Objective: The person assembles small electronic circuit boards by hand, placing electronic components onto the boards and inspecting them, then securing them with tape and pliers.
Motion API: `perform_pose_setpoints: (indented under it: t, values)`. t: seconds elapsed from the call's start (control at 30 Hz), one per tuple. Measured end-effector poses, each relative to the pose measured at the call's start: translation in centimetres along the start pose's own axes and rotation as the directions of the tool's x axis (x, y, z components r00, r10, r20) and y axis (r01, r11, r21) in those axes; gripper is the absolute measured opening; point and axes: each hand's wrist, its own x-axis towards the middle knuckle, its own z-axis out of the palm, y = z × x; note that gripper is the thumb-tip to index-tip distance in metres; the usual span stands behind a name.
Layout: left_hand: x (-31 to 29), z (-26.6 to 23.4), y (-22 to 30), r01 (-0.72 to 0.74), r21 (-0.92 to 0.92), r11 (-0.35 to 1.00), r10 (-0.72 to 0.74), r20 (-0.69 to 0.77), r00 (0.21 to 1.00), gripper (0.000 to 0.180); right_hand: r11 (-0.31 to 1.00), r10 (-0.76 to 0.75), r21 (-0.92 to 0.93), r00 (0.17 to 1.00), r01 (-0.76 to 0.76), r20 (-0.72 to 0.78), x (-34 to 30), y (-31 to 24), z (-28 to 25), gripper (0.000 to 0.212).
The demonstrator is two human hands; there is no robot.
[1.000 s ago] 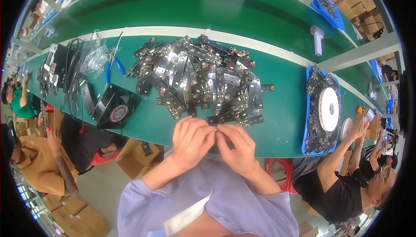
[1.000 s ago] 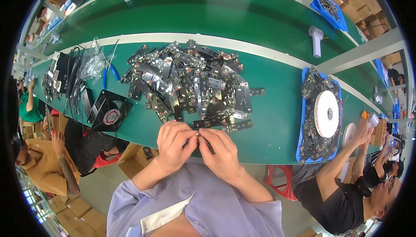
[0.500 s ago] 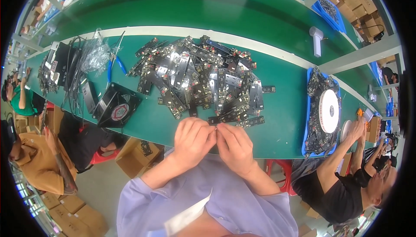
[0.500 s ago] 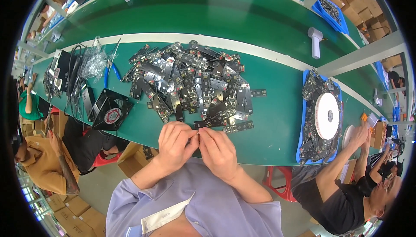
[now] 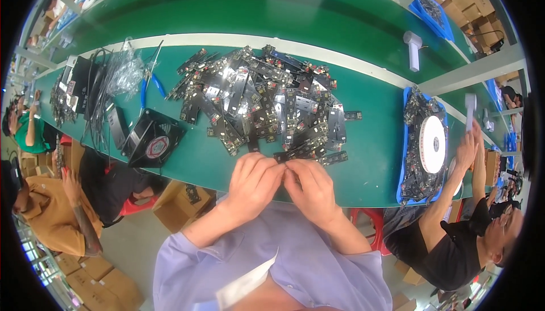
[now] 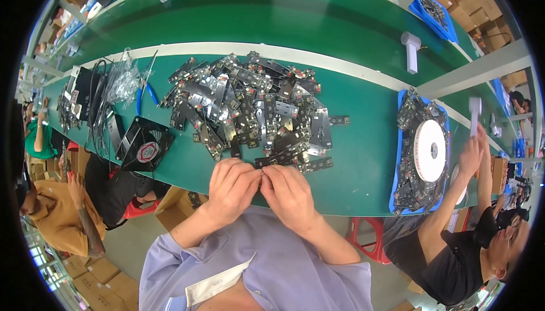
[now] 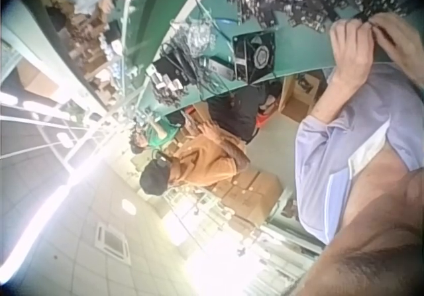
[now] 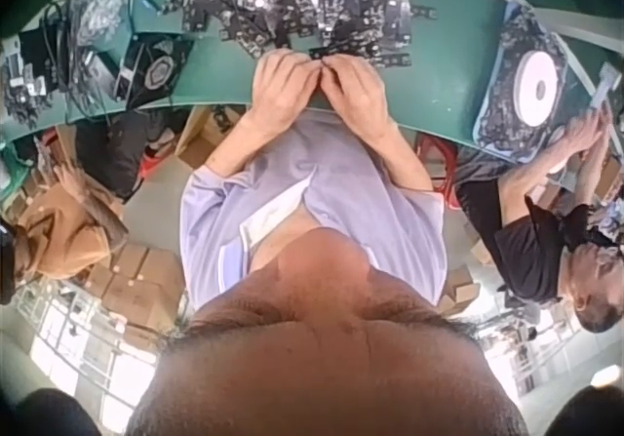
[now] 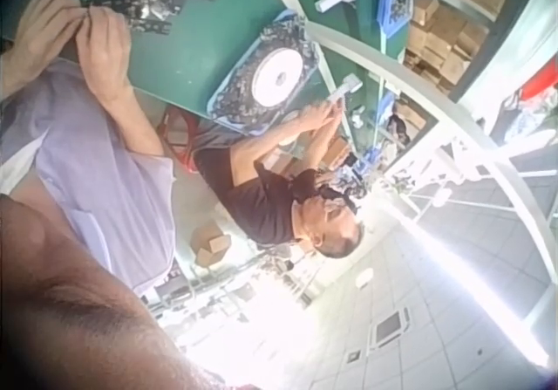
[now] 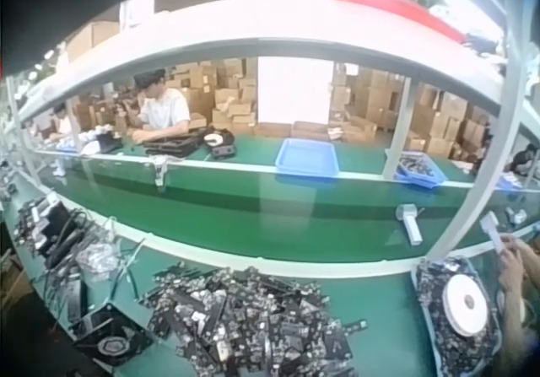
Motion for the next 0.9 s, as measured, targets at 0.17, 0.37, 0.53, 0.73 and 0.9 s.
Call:
perform_pose_setpoints:
  t: [0.17, 0.37, 0.53, 0.73, 0.9]
  values:
    - [-0.2, 0.0, -0.1, 0.015, -0.047, 0.999, -0.014, 0.021, 1.000, 0.030, 0.996, -0.089, 0.000, 0.996, 0.089, -0.011, 0.1, 0.6, 0.3, 0.029]
    - [0.1, 0.2, -0.4, 0.048, -0.022, 0.999, -0.049, -0.028, 0.998, 0.028, 0.999, 0.043, 0.029, 0.999, -0.043, 0.017, 0.2, -0.3, -0.8, 0.031]
    - [-0.4, 0.0, -0.1, 0.100, 0.022, 0.995, -0.100, -0.014, 0.995, 0.028, 0.998, 0.046, -0.037, 0.998, -0.044, 0.037, -1.5, 0.1, -1.5, 0.033]
    - [-1.6, -0.6, -1.2, 0.068, -0.028, 0.997, -0.065, 0.102, 0.993, 0.027, 0.998, -0.050, 0.027, 0.998, 0.049, 0.035, -1.2, 0.3, -1.7, 0.034]
    - [-1.6, -0.4, -1.0, -0.025, 0.041, 0.999, 0.021, 0.093, 0.995, 0.028, 0.989, -0.009, 0.147, 1.000, 0.005, 0.025, -1.7, 0.4, -1.9, 0.032]
